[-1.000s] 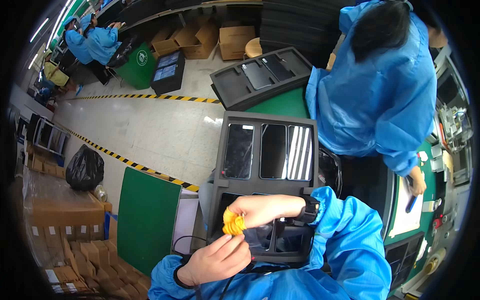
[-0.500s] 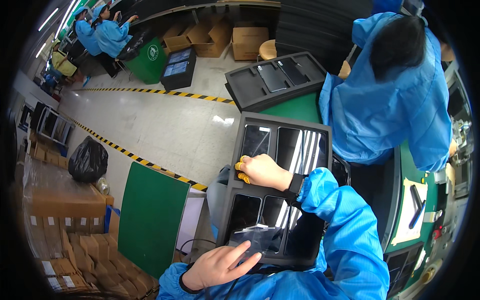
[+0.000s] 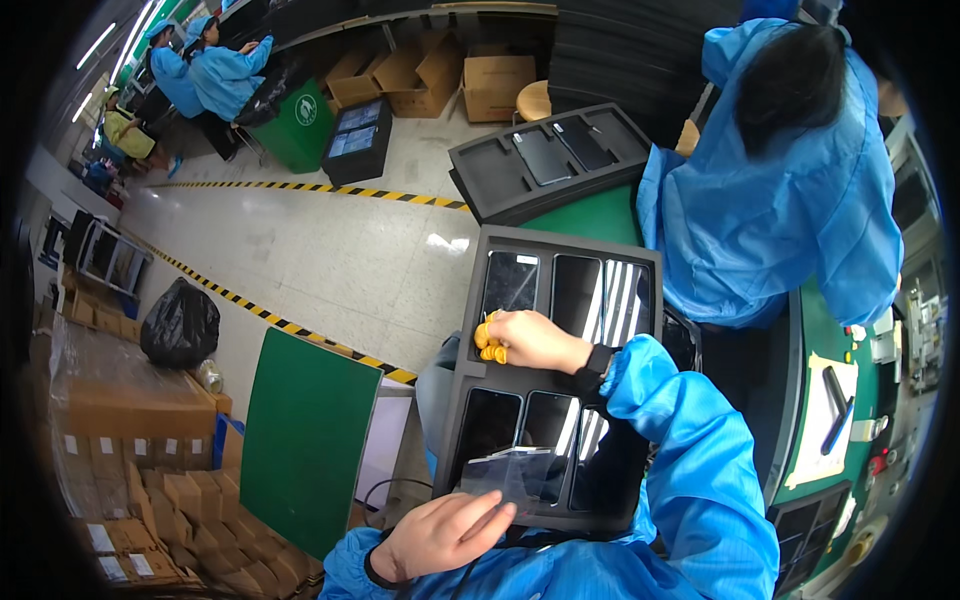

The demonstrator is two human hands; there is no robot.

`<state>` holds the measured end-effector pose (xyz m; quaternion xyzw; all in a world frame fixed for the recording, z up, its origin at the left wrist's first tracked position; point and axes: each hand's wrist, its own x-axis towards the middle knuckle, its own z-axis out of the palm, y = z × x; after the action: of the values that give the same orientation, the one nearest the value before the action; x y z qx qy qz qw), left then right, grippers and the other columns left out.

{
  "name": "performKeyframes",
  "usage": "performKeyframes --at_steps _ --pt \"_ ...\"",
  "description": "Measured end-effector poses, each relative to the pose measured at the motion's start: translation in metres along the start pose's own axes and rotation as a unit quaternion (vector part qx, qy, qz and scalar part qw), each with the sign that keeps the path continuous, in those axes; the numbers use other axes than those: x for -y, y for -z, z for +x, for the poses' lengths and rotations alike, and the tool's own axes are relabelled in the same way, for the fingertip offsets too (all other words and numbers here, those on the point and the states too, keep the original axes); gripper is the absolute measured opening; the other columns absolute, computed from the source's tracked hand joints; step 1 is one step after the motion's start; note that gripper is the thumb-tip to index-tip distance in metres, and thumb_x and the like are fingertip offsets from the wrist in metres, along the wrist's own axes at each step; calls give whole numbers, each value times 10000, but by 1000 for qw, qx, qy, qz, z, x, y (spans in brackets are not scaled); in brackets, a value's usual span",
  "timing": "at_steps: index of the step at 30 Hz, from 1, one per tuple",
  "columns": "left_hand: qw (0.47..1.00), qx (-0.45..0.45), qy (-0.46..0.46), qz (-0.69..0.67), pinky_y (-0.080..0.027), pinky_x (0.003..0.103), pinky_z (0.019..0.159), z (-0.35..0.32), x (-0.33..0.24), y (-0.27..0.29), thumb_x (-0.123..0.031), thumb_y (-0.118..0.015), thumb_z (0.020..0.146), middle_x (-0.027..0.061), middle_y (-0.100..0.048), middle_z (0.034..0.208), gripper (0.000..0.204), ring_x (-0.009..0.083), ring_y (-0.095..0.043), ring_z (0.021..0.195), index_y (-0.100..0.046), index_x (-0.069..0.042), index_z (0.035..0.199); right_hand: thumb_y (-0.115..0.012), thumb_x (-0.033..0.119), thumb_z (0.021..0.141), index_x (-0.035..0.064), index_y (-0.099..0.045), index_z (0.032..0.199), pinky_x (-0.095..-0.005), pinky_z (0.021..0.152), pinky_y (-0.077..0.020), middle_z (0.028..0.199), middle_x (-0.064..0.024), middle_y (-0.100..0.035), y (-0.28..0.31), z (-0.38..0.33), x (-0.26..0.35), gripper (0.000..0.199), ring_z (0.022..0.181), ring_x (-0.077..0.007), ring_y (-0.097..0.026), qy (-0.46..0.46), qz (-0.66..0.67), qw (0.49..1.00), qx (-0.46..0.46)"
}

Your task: Cleaning and inspecting smartphone glass panels in a tray using a cloth and liquid.

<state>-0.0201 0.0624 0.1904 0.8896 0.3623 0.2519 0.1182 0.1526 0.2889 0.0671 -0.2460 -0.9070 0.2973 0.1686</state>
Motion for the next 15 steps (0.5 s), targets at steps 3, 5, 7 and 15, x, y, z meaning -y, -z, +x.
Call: performKeyframes --at_steps 3,5,7,15 --pt "999 -15 36 -37 -560 285 733 -1 -2 6 -52 -670 760 110 -583 1070 259 213 -643 837 -642 -16 1015 -630 3 719 28 -650 925 -352 767 -517 879 -133 -658 32 -8 -12 209 852 -294 -647 5 87 996 -33" --pt "998 -10 49 -30 -564 306 719 -3 -6 18 -63 -684 728 124 -622 980 243 244 -652 841 -634 23 951 -655 29 781 18 -643 930 -328 774 -512 884 -103 -660 73 -16 -17 150 856 -235 -651 -9 101 993 -58" --pt "999 -1 49 -14 -563 308 719 0 -1 29 -62 -686 717 123 -625 979 244 246 -651 841 -634 18 942 -674 77 824 13 -636 920 -306 774 -504 891 -73 -653 109 -16 -28 122 859 -181 -635 -62 163 979 -106" --pt "996 -14 7 83 -544 331 729 13 -9 44 -75 -669 672 115 -634 1022 220 236 -631 819 -653 -36 888 -720 205 805 39 -624 840 -244 681 -467 818 -40 -614 207 -43 32 195 752 -126 -579 -44 293 952 -80"
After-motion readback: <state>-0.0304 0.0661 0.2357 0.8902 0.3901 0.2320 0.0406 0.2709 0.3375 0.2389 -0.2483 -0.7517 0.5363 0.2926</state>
